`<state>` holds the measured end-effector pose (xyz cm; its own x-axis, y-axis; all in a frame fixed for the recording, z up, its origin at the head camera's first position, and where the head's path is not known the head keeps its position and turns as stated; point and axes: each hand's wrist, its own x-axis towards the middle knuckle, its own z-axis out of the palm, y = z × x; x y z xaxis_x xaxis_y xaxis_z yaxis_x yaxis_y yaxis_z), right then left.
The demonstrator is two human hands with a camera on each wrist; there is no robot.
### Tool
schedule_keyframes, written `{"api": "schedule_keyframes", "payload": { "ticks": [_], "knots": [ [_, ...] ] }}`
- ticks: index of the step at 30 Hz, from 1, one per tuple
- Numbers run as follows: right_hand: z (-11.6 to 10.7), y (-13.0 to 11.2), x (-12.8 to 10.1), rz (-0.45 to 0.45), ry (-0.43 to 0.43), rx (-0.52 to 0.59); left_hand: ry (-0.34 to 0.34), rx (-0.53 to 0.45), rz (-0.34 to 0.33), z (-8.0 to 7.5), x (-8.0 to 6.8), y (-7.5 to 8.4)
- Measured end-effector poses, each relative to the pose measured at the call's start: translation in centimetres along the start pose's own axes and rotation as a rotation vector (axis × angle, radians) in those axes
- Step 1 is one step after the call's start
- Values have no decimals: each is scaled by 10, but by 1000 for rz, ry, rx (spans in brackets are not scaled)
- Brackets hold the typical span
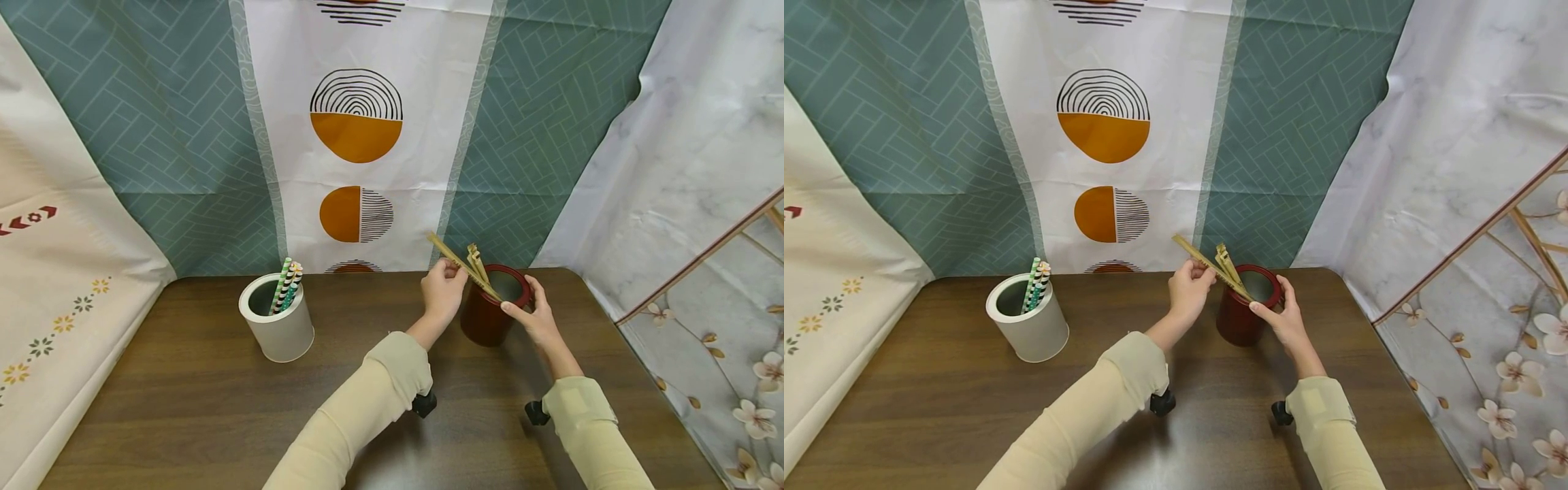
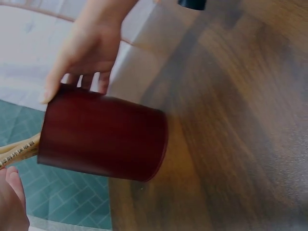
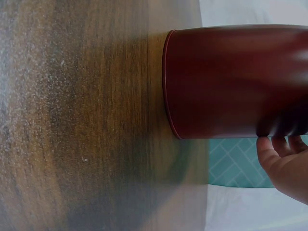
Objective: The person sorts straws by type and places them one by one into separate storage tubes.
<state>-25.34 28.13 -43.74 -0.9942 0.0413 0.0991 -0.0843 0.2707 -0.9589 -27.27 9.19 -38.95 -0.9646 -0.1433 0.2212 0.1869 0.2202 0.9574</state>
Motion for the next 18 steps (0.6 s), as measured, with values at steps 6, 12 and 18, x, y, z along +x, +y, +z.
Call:
{"api": "schedule_keyframes", "payload": {
  "ticks": [6,12,18],
  "knots": [
    [0,-1,0,4,-5,4,-31,94,19,7,-7,-5],
    [0,1,1,0,-7,-5,-77,147,32,11,-10,-7],
    [-1,3,1,-11,-2,-17,-123,157,36,15,-12,-8]
  ]
}}
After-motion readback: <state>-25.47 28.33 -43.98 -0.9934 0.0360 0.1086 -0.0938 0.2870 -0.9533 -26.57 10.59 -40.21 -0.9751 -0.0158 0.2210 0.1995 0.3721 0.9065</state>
